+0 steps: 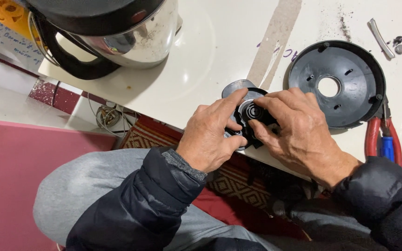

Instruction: The person assembles the base of an electric kettle by connecting wires to a central component, securing the cover, and attaching a power cord. The person then flips the base over and secures the cord with a zip tie.

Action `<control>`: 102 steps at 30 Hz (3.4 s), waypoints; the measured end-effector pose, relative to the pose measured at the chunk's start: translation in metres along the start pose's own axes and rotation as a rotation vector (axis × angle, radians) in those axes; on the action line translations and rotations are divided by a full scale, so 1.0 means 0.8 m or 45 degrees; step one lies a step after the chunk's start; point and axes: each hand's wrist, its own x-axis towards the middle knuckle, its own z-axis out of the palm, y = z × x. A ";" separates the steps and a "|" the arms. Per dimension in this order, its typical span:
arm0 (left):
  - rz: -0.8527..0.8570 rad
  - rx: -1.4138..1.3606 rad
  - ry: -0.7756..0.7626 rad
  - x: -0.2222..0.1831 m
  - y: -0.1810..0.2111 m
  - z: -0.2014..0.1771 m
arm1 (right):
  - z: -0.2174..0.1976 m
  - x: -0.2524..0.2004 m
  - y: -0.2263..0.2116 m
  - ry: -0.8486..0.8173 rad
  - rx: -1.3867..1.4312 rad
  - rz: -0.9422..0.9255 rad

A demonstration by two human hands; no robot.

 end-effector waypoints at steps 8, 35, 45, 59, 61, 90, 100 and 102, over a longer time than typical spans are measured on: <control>-0.021 -0.005 0.061 0.003 -0.002 0.010 | -0.001 0.003 -0.003 -0.002 0.100 0.069; 0.068 -0.031 0.153 0.004 0.020 -0.002 | -0.030 0.001 0.003 -0.087 0.242 0.198; 0.111 0.292 0.280 0.023 0.019 0.007 | -0.018 0.004 0.025 -0.077 0.183 0.106; 0.188 0.430 0.150 0.029 0.029 -0.001 | -0.053 0.011 0.035 -0.397 0.159 0.327; 0.169 0.425 0.124 0.032 0.031 -0.001 | -0.071 0.007 0.037 -0.441 0.127 0.371; 0.354 0.555 0.351 0.027 0.037 0.012 | -0.113 -0.111 0.116 -0.360 -0.520 0.121; 0.249 0.444 0.343 0.025 0.036 0.008 | -0.113 -0.109 0.111 -0.300 -0.582 0.068; 0.133 0.385 0.315 0.025 0.035 0.005 | -0.111 -0.109 0.114 -0.350 -0.628 0.060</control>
